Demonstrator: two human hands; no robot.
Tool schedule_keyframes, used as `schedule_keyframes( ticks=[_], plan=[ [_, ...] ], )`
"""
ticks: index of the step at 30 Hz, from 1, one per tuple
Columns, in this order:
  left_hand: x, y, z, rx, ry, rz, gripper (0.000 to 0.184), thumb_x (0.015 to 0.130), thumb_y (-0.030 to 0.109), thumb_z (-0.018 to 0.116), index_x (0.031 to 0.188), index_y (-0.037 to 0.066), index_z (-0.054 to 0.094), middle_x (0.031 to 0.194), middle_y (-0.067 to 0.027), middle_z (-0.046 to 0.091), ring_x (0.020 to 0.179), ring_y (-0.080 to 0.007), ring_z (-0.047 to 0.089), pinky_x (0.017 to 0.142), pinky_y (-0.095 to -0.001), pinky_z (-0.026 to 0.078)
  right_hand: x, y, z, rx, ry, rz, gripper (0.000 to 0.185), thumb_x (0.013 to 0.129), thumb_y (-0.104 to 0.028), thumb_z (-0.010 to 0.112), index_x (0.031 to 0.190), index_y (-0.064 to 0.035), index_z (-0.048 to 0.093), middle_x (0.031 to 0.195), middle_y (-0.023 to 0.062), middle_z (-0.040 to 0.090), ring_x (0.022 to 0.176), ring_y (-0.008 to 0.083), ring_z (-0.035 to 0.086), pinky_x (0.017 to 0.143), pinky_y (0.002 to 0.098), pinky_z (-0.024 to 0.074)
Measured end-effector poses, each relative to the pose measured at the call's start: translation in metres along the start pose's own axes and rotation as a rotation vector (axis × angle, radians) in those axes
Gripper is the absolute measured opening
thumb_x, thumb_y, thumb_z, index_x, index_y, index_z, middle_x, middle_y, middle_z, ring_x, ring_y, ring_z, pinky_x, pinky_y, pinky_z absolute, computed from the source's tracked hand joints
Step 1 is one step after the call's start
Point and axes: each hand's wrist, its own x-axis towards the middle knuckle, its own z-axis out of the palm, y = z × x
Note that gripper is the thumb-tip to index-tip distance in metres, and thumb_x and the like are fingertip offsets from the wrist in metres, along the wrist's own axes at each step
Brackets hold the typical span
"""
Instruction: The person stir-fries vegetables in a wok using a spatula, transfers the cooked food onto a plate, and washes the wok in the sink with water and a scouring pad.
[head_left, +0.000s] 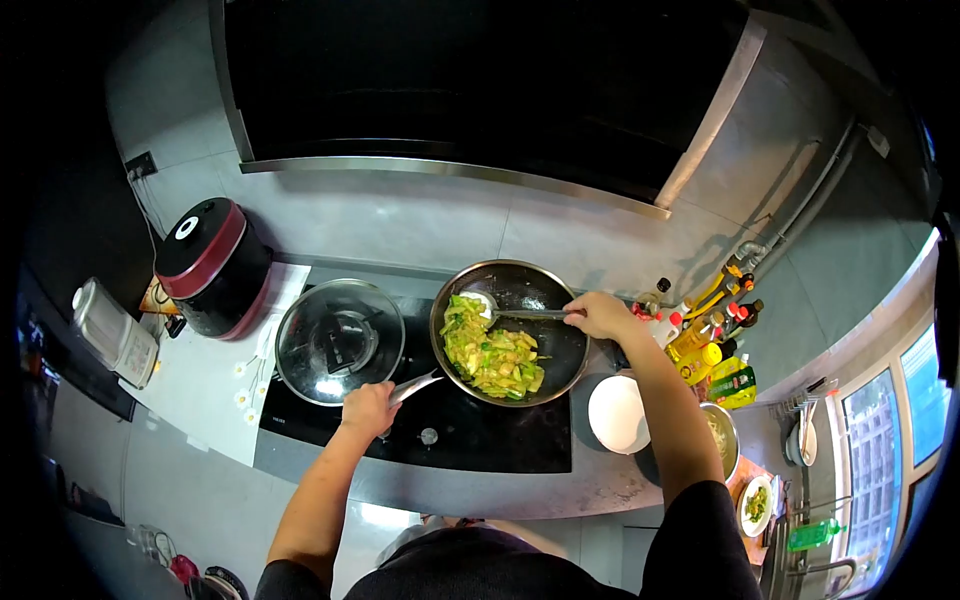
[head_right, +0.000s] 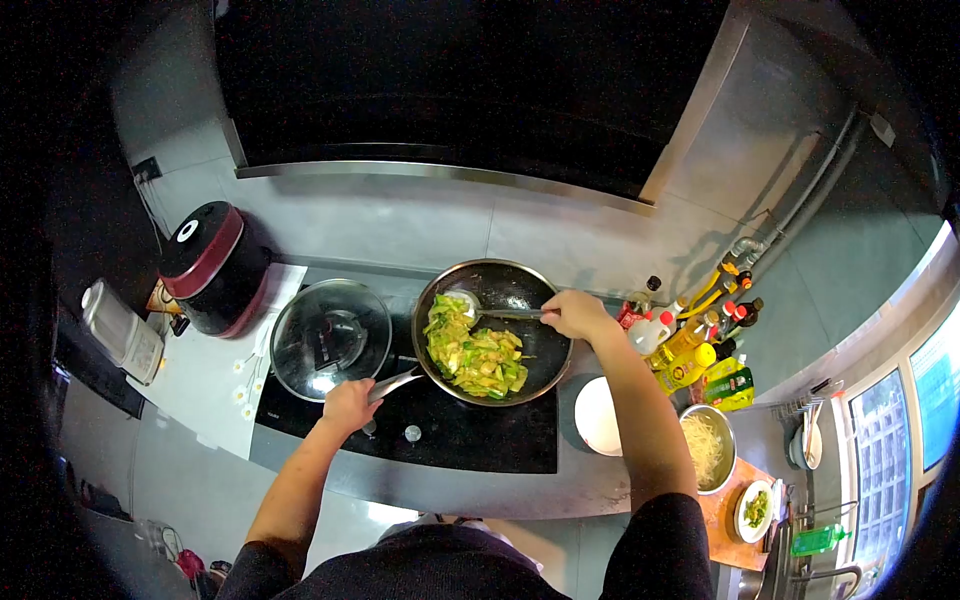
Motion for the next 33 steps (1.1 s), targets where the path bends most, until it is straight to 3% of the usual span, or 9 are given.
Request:
schedule_keyframes(
  ticks=[4,5,8,11,16,21,25,29,33],
  plan=[
    [0.000,-0.001,0.000,-0.015,0.030,0.020,0.030,0.079,0.034,0.071,0.093,0.008,0.062,0.079,-0.0148,0.068,0.076,-0.0352,0.067,0.067,-0.0450,0.055,-0.009,-0.037,-0.028,-0.052,0.013,-0.104,0.030,0.081,-0.023,0.069,0.110,-0.0185,0.070,0.107,0.0110,0.068,0.102,0.0318,0.062,0.089,0.0429,0.0484],
    [0.000,-0.001,0.000,-0.015,0.030,0.019,0.031,0.080,0.034,0.071,0.093,0.008,0.062,0.080,-0.0149,0.068,0.076,-0.0353,0.067,0.068,-0.0450,0.055,-0.011,-0.035,-0.027,-0.044,0.060,-0.195,0.032,0.079,-0.016,0.070,0.110,-0.0180,0.070,0.104,0.0106,0.068,0.100,0.0317,0.062,0.086,0.0432,0.0485],
    [-0.001,-0.002,0.001,-0.015,0.037,0.024,0.031,0.080,0.034,0.071,0.093,0.008,0.062,0.080,-0.0153,0.068,0.077,-0.0354,0.068,0.068,-0.0449,0.055,-0.033,-0.045,-0.038,-0.094,0.138,-0.351,0.033,0.076,-0.010,0.069,0.108,-0.0181,0.070,0.098,0.0093,0.067,0.094,0.0315,0.063,0.081,0.0432,0.0496],
    [0.001,-0.002,0.005,-0.015,0.032,0.018,0.029,0.080,0.034,0.071,0.093,0.009,0.062,0.081,-0.0153,0.068,0.078,-0.0354,0.068,0.069,-0.0447,0.055,-0.080,-0.050,-0.059,-0.223,0.189,-0.356,0.035,0.073,-0.011,0.070,0.106,-0.0172,0.070,0.086,0.0082,0.062,0.087,0.0298,0.062,0.071,0.0419,0.0495],
    [-0.001,0.002,-0.002,-0.011,-0.006,-0.017,0.027,0.081,0.032,0.071,0.093,0.010,0.062,0.084,-0.0150,0.068,0.080,-0.0350,0.068,0.071,-0.0444,0.055,-0.162,-0.054,-0.068,-0.410,0.202,-0.177,0.029,0.075,-0.011,0.065,0.101,-0.0210,0.071,0.083,0.0070,0.058,0.077,0.0273,0.063,0.062,0.0404,0.0490],
    [-0.001,0.002,0.001,-0.009,0.002,-0.022,0.028,0.081,0.033,0.071,0.094,0.010,0.063,0.084,-0.0152,0.068,0.081,-0.0346,0.068,0.071,-0.0446,0.055,-0.168,-0.064,-0.007,-0.495,0.283,-0.027,0.026,0.079,-0.014,0.062,0.103,-0.0187,0.070,0.080,0.0066,0.058,0.069,0.0279,0.063,0.056,0.0409,0.0489],
    [0.000,0.002,-0.001,0.013,0.007,-0.025,0.029,0.080,0.034,0.071,0.096,0.011,0.063,0.084,-0.0154,0.068,0.081,-0.0344,0.068,0.070,-0.0444,0.055,-0.154,-0.061,0.020,-0.278,0.483,0.003,0.029,0.085,-0.013,0.058,0.112,-0.0177,0.067,0.083,0.0086,0.056,0.064,0.0294,0.061,0.056,0.0409,0.0498],
    [-0.003,0.004,-0.001,-0.004,0.026,-0.022,0.030,0.079,0.034,0.072,0.095,0.010,0.063,0.084,-0.0157,0.068,0.081,-0.0347,0.068,0.069,-0.0442,0.055,-0.125,-0.064,0.055,-0.262,0.532,0.096,0.046,0.076,0.000,0.058,0.118,-0.0169,0.064,0.092,0.0080,0.056,0.080,0.0273,0.065,0.065,0.0374,0.0531],
    [-0.010,0.009,-0.003,0.009,0.111,-0.021,0.034,0.076,0.029,0.075,0.100,0.010,0.060,0.083,-0.0144,0.067,0.077,-0.0345,0.067,0.066,-0.0444,0.054,-0.151,-0.063,0.065,-0.185,0.383,0.069,0.049,0.075,0.001,0.058,0.120,-0.0181,0.063,0.092,0.0071,0.055,0.080,0.0253,0.064,0.065,0.0370,0.0529]
  ],
)
